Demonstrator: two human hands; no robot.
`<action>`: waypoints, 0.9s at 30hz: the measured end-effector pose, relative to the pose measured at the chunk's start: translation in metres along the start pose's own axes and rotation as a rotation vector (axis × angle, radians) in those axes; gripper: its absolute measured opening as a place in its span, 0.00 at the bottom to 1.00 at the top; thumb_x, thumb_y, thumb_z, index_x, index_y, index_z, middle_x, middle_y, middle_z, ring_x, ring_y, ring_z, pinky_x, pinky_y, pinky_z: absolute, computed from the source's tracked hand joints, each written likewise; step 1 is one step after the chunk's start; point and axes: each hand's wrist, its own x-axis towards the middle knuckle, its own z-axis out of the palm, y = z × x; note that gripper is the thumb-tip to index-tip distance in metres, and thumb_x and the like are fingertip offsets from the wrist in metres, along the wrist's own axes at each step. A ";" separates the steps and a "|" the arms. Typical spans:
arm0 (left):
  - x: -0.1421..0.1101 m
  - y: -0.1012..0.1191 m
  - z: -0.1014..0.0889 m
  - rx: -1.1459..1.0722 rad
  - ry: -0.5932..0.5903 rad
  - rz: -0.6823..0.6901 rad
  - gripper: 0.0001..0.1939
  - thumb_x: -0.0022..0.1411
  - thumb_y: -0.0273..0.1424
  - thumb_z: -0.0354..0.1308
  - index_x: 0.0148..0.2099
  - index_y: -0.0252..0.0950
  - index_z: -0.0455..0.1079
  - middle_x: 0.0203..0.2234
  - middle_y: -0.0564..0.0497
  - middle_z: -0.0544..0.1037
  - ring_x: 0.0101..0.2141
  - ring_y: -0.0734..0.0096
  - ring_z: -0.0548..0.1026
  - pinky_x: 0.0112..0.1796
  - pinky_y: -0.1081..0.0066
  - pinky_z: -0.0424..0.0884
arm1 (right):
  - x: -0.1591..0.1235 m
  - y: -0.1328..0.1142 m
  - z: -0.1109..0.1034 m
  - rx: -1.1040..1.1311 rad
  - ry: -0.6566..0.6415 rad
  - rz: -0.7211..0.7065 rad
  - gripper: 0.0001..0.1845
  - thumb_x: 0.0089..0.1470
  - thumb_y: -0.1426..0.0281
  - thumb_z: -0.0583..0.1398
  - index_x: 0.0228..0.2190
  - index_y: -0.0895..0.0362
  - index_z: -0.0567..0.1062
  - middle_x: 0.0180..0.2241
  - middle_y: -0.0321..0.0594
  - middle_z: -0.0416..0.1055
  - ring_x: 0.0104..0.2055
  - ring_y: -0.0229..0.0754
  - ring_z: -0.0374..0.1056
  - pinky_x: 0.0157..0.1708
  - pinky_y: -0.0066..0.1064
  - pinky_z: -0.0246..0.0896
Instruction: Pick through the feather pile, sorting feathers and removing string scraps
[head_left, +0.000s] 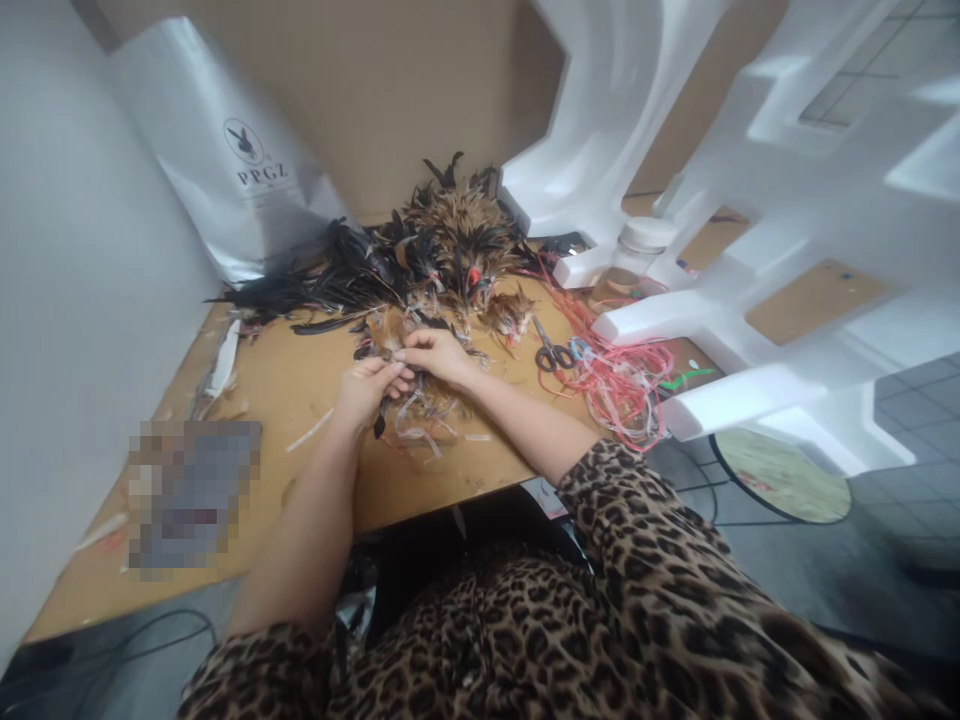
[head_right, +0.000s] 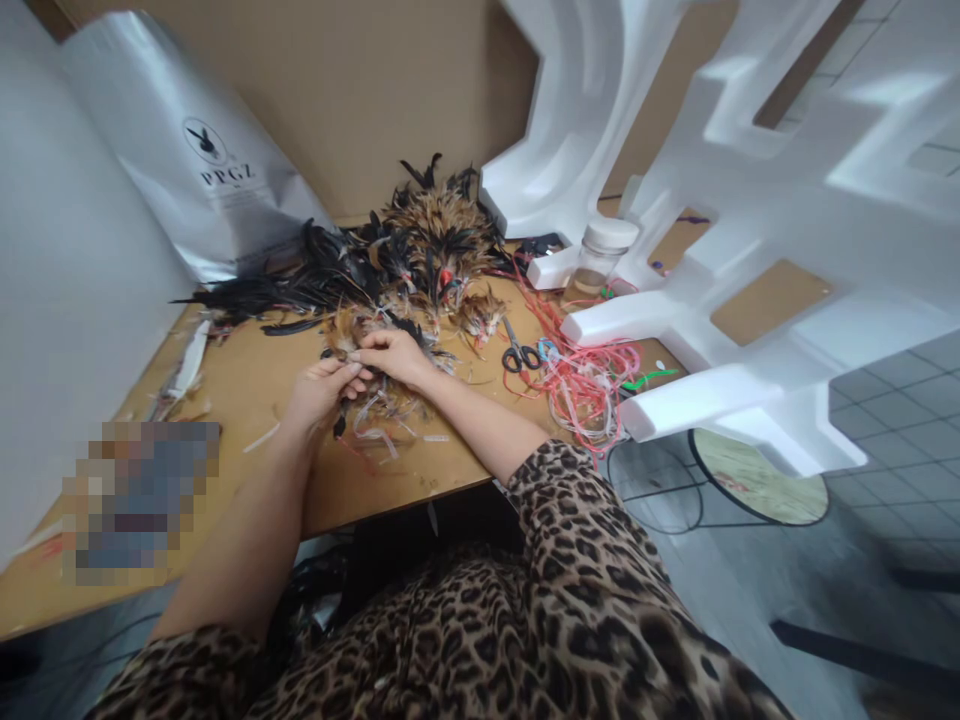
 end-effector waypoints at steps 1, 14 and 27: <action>0.000 -0.001 0.000 0.019 -0.003 0.007 0.07 0.47 0.31 0.63 0.27 0.31 0.74 0.24 0.46 0.79 0.18 0.80 0.71 0.20 0.80 0.65 | -0.001 -0.001 0.000 -0.021 -0.013 0.001 0.20 0.35 0.58 0.67 0.20 0.61 0.68 0.18 0.29 0.60 0.21 0.28 0.52 0.23 0.23 0.46; 0.002 -0.004 0.002 0.068 0.025 0.063 0.07 0.48 0.32 0.62 0.28 0.33 0.76 0.23 0.48 0.78 0.21 0.78 0.73 0.24 0.78 0.69 | 0.004 0.004 -0.001 -0.166 0.026 -0.057 0.24 0.39 0.56 0.64 0.15 0.59 0.60 0.15 0.27 0.52 0.20 0.28 0.48 0.21 0.23 0.40; -0.002 0.009 -0.001 0.041 0.081 0.020 0.06 0.47 0.31 0.64 0.26 0.31 0.75 0.22 0.47 0.78 0.18 0.80 0.70 0.21 0.80 0.64 | 0.007 0.001 -0.001 -0.105 0.000 -0.085 0.18 0.40 0.58 0.64 0.21 0.60 0.69 0.20 0.31 0.64 0.23 0.29 0.56 0.25 0.23 0.50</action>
